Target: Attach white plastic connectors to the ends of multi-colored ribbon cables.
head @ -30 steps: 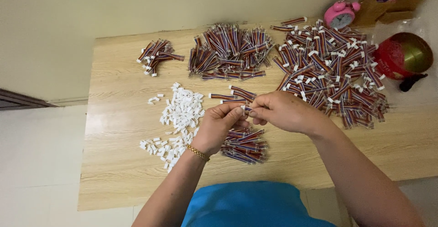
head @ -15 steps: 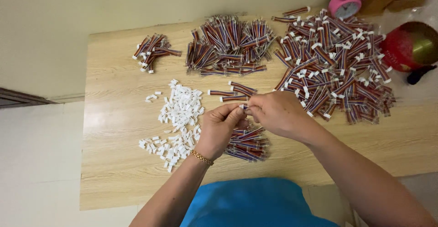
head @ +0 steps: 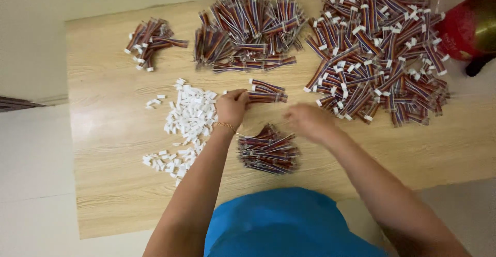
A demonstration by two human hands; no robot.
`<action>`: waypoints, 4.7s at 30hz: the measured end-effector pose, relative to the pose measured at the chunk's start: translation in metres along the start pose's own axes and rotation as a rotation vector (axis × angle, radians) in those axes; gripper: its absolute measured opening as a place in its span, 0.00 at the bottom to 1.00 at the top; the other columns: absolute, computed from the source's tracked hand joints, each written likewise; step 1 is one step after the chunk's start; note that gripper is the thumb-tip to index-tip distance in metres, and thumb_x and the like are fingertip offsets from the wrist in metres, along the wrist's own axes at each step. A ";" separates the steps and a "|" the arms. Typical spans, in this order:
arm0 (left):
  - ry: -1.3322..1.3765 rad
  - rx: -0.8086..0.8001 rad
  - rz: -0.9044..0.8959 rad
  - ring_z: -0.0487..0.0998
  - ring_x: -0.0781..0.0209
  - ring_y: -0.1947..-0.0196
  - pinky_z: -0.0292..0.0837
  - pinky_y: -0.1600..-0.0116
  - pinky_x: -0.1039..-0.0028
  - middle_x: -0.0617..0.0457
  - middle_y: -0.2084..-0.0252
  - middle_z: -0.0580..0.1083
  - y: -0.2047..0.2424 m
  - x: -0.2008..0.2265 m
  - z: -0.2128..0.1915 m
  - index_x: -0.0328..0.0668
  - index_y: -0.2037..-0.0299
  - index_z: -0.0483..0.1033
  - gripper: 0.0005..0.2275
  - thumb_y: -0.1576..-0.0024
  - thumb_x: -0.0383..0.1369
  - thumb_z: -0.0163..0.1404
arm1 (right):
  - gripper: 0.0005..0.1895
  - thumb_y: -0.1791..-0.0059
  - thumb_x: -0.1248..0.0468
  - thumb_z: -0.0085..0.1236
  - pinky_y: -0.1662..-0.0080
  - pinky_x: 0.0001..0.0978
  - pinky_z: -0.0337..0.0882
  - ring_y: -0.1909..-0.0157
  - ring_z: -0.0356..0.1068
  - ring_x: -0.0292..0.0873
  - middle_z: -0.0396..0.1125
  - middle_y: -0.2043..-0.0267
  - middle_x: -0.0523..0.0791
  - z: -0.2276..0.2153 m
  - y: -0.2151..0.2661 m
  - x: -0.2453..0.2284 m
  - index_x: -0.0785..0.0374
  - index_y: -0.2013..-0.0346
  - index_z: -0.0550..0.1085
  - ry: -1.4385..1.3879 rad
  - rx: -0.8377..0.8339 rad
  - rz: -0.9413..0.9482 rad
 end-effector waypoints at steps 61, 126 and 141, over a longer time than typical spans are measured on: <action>0.467 -0.476 0.491 0.81 0.63 0.67 0.77 0.56 0.71 0.48 0.73 0.82 0.172 0.182 -0.179 0.39 0.58 0.85 0.07 0.39 0.32 0.54 | 0.11 0.46 0.58 0.53 0.58 0.35 0.72 0.63 0.75 0.43 0.74 0.70 0.44 -0.113 0.105 -0.155 0.55 0.64 0.82 0.114 0.166 -0.342; 1.114 -0.097 -0.037 0.72 0.70 0.70 0.75 0.62 0.79 0.54 0.74 0.75 0.160 0.119 -0.104 0.41 0.65 0.85 0.09 0.41 0.37 0.61 | 0.09 0.50 0.66 0.53 0.62 0.35 0.71 0.72 0.73 0.42 0.74 0.78 0.46 -0.078 0.079 -0.121 0.61 0.69 0.80 -0.165 0.090 -0.150; 0.930 0.097 0.120 0.71 0.68 0.64 0.73 0.55 0.74 0.54 0.72 0.75 0.158 0.121 -0.114 0.41 0.62 0.86 0.07 0.40 0.36 0.59 | 0.08 0.48 0.63 0.56 0.60 0.34 0.76 0.67 0.77 0.40 0.77 0.70 0.46 -0.066 0.051 -0.121 0.60 0.64 0.81 -0.232 0.068 -0.148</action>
Point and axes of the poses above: each hand's wrist, its own y-axis away from the middle knuckle, its own z-axis out of the palm, x = y × z, the point moved 8 cm from there along -y, towards the middle knuckle
